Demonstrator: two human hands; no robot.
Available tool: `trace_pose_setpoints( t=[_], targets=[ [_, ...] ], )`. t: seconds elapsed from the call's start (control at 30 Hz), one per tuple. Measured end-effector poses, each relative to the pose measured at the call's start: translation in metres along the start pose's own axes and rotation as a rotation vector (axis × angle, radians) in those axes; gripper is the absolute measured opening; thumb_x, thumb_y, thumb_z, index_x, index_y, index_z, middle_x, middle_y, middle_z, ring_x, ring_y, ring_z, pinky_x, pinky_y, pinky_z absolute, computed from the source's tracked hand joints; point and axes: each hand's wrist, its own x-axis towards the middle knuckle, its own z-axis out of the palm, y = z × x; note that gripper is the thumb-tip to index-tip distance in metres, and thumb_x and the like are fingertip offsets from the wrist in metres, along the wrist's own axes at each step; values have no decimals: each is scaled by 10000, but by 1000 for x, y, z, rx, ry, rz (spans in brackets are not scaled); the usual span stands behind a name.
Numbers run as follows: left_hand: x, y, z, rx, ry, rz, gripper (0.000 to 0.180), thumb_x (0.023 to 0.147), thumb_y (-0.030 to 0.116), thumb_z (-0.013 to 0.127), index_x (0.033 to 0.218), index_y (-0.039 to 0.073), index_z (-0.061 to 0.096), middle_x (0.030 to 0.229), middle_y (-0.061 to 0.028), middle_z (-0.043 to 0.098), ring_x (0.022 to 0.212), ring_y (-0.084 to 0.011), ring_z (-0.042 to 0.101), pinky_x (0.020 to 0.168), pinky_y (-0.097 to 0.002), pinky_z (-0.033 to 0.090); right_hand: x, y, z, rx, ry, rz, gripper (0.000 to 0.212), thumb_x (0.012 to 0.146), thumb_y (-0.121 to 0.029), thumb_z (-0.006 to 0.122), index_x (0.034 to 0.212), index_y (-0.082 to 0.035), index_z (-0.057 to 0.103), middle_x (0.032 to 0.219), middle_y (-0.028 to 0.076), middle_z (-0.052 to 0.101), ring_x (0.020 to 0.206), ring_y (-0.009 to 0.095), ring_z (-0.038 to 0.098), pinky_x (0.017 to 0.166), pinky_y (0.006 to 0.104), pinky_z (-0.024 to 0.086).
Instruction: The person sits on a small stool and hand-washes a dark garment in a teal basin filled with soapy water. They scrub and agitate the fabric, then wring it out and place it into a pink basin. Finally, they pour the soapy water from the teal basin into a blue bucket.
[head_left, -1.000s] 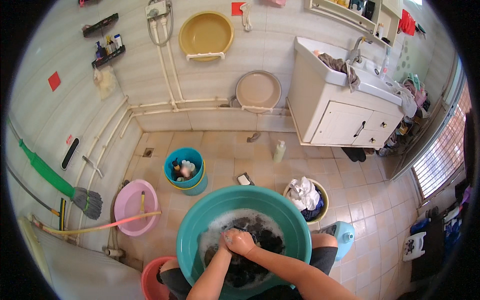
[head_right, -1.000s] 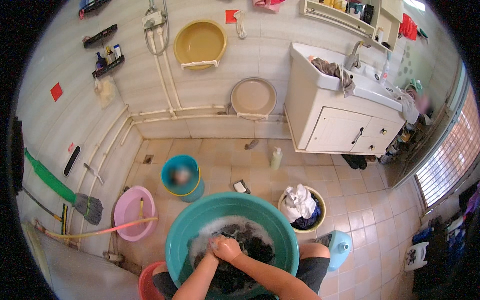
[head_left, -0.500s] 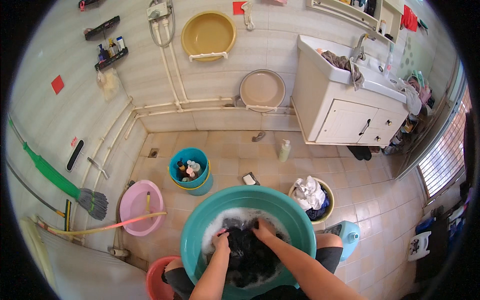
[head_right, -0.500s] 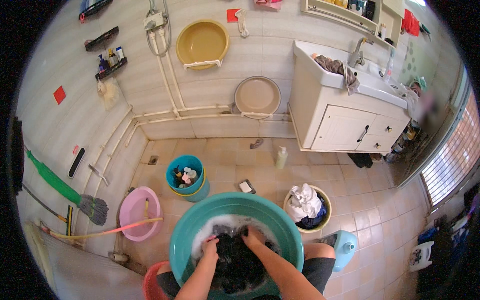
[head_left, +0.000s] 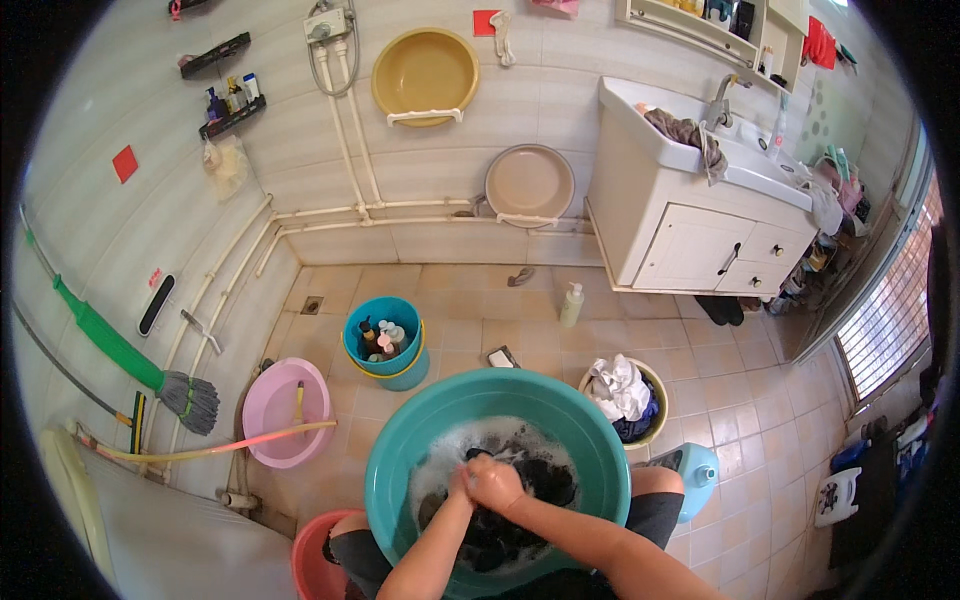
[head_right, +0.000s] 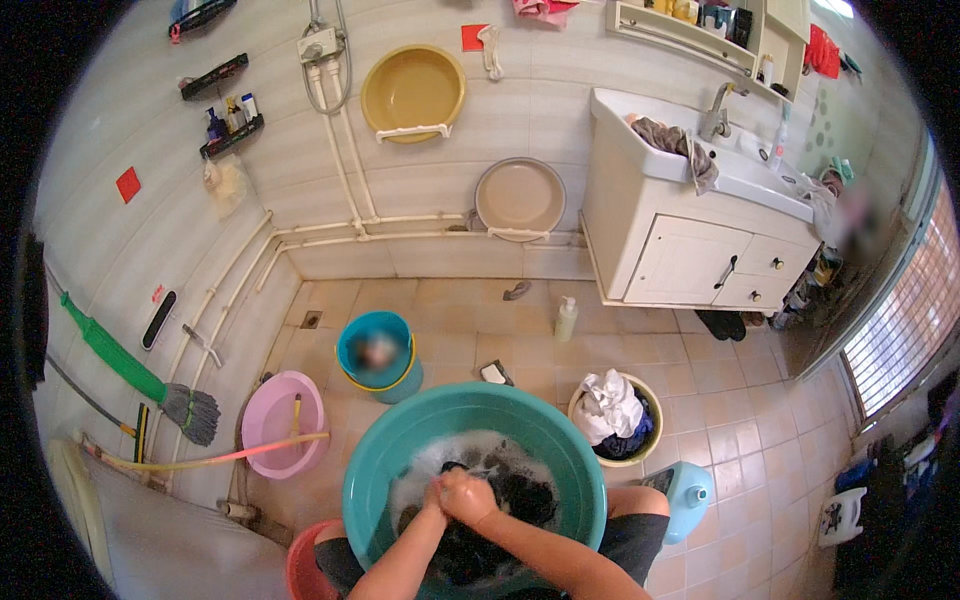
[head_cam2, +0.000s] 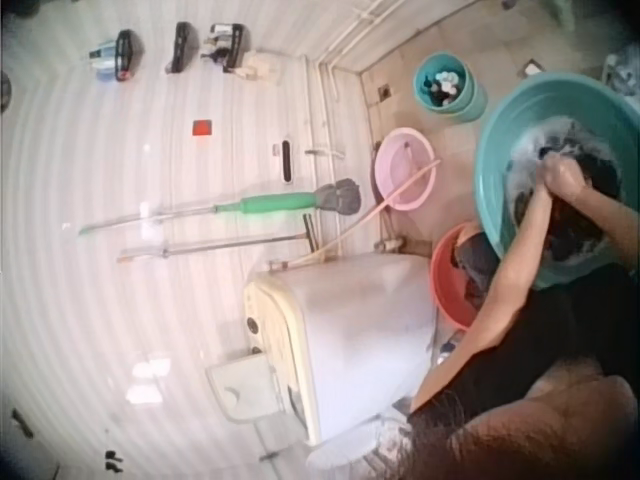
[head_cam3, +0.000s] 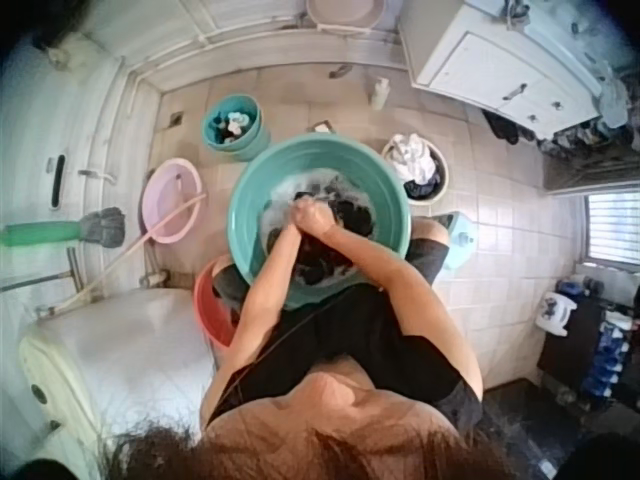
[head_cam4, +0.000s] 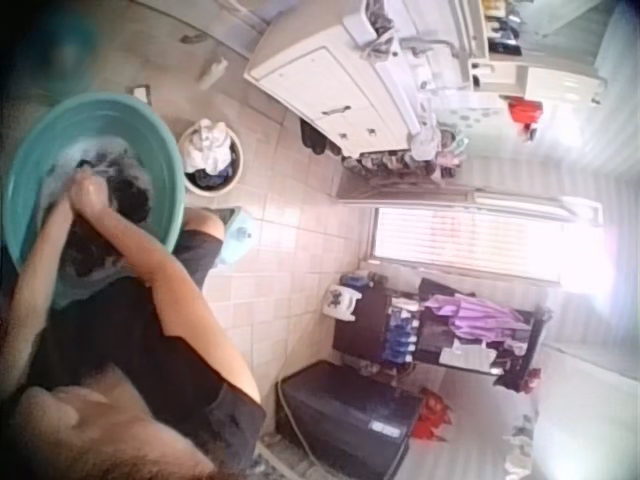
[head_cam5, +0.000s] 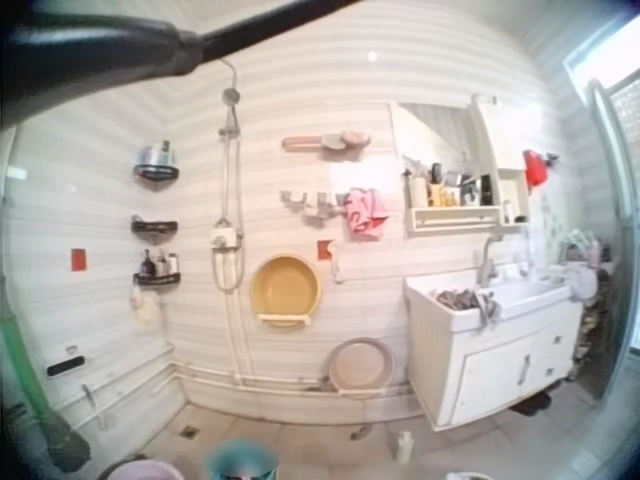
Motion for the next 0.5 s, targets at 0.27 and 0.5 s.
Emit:
trace_pose_setpoints(
  t=[0.27, 0.5],
  targets=[
    [-25, 49, 13, 736, -155, 785, 255, 806, 253, 600, 760, 4, 628, 693, -53, 609, 656, -115, 542, 613, -254, 425, 9, 93, -51, -485, -397, 349, 295, 808, -300, 489, 754, -62, 655, 799, 147, 630, 715, 311, 622, 616, 407, 502],
    [-28, 94, -45, 1618, -219, 622, 648, 623, 427, 730, 1070, -6, 549, 1023, -198, 575, 941, -298, 570, 822, -343, 451, 18, 42, -60, -756, -462, -179, 383, 711, -414, 605, 902, -82, 620, 1039, 89, 518, 1048, 253, 430, 922, 481, 271]
  ],
)
